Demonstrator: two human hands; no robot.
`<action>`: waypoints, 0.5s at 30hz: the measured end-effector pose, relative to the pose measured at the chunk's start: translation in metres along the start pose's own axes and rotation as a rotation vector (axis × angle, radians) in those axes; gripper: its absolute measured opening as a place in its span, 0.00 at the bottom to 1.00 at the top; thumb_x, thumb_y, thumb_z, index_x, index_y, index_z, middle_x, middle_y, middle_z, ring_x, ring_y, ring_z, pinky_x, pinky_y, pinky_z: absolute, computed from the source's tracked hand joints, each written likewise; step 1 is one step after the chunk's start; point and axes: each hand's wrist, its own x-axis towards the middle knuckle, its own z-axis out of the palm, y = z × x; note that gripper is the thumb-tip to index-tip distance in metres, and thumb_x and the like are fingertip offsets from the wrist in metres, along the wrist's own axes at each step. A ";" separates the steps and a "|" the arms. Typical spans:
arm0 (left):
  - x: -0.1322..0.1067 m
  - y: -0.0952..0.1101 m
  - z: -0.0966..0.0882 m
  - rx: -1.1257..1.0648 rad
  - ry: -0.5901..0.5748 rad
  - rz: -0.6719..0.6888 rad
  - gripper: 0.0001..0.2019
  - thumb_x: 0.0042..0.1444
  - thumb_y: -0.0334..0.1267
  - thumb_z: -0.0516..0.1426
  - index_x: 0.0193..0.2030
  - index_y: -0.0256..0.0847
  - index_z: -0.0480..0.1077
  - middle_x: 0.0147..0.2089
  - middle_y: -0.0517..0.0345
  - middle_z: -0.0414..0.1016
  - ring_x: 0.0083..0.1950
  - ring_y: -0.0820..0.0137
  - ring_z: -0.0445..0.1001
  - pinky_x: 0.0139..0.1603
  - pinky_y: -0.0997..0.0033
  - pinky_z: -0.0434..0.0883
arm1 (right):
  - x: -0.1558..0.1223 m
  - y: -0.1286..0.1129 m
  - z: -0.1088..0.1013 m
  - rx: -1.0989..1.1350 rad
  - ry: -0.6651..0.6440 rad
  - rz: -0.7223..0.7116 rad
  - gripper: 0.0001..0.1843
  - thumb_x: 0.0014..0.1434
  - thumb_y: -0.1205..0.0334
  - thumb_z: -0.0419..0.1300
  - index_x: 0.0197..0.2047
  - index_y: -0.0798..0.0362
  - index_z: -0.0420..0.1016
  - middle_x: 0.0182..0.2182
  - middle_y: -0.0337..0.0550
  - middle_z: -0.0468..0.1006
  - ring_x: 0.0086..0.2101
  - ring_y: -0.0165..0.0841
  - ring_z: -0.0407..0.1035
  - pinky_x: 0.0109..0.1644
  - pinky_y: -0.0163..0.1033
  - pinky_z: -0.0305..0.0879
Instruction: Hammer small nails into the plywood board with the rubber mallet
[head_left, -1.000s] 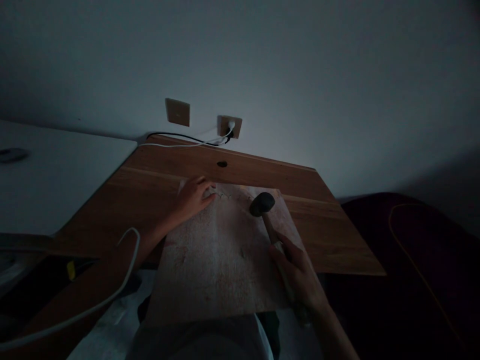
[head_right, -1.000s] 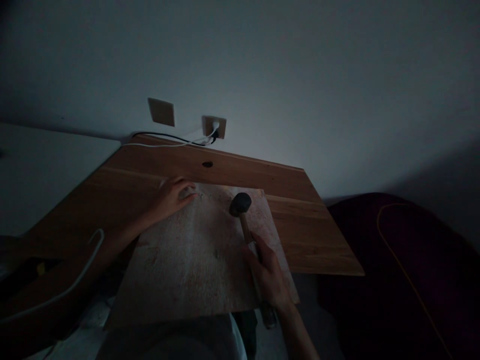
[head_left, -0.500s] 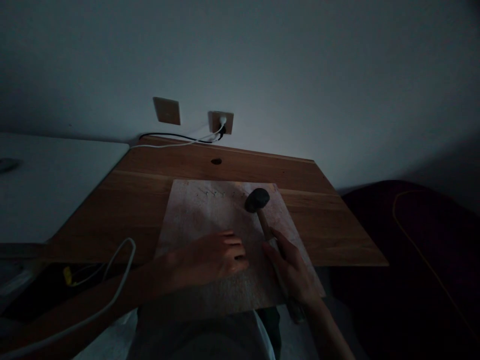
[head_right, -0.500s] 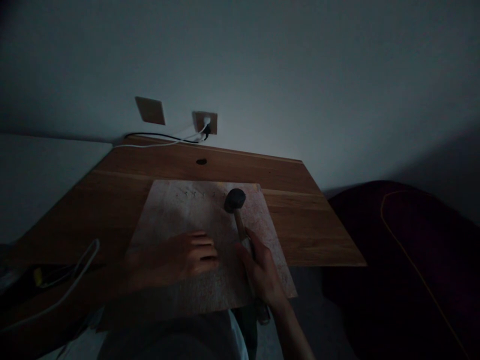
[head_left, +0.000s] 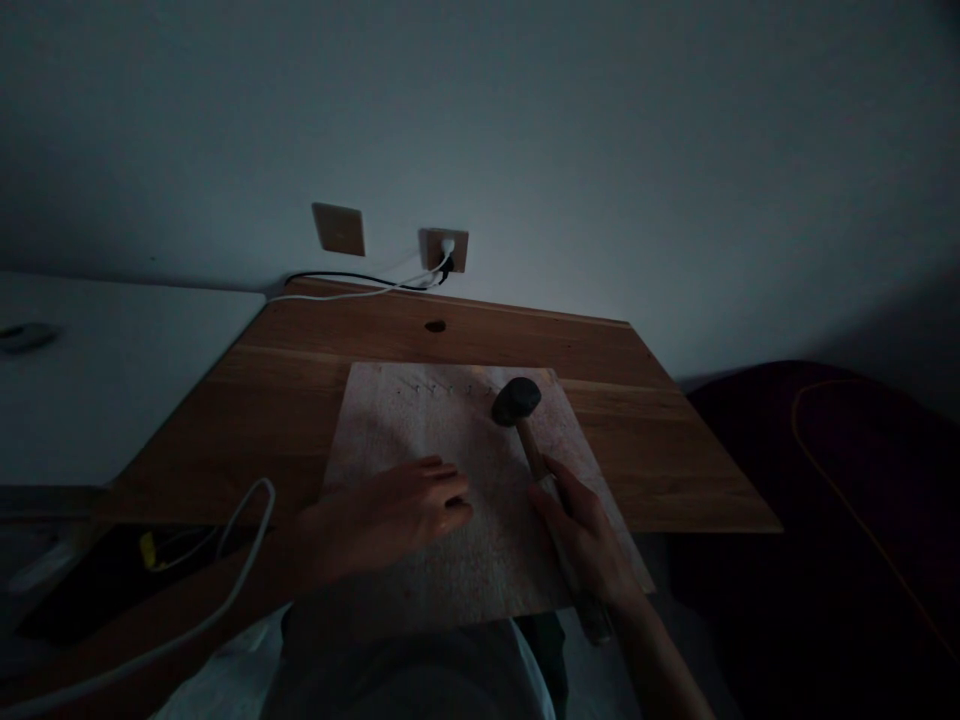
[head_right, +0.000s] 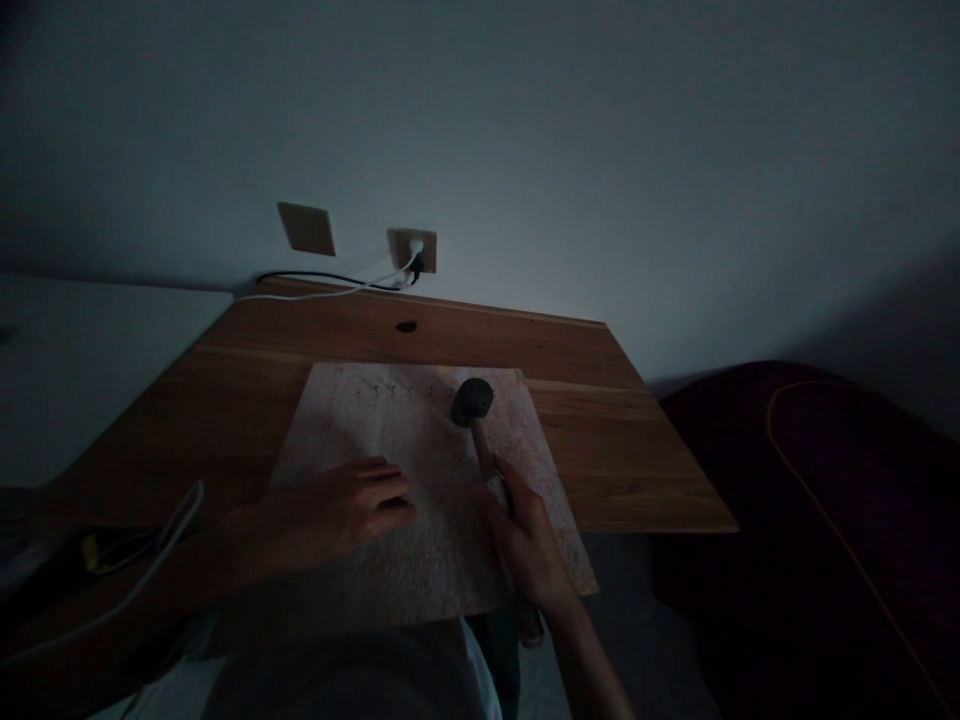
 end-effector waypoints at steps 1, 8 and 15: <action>-0.001 0.000 0.001 -0.009 0.010 -0.007 0.09 0.63 0.22 0.62 0.41 0.41 0.75 0.44 0.57 0.79 0.45 0.64 0.77 0.53 0.62 0.72 | 0.000 0.000 0.000 -0.005 -0.005 0.004 0.34 0.64 0.40 0.63 0.65 0.53 0.79 0.43 0.50 0.87 0.45 0.50 0.81 0.51 0.53 0.78; -0.023 -0.022 -0.003 -0.185 0.120 -0.230 0.06 0.68 0.29 0.61 0.43 0.43 0.78 0.42 0.57 0.82 0.43 0.66 0.79 0.53 0.62 0.74 | 0.000 0.000 -0.001 0.003 0.000 0.006 0.32 0.64 0.41 0.64 0.64 0.52 0.80 0.50 0.51 0.87 0.53 0.52 0.79 0.56 0.52 0.77; -0.057 -0.057 -0.015 -0.483 0.108 -0.597 0.08 0.66 0.39 0.58 0.44 0.43 0.80 0.42 0.55 0.83 0.43 0.65 0.81 0.47 0.66 0.76 | 0.001 0.000 0.000 0.011 -0.024 0.035 0.33 0.64 0.41 0.63 0.65 0.51 0.79 0.48 0.51 0.87 0.49 0.51 0.81 0.54 0.53 0.77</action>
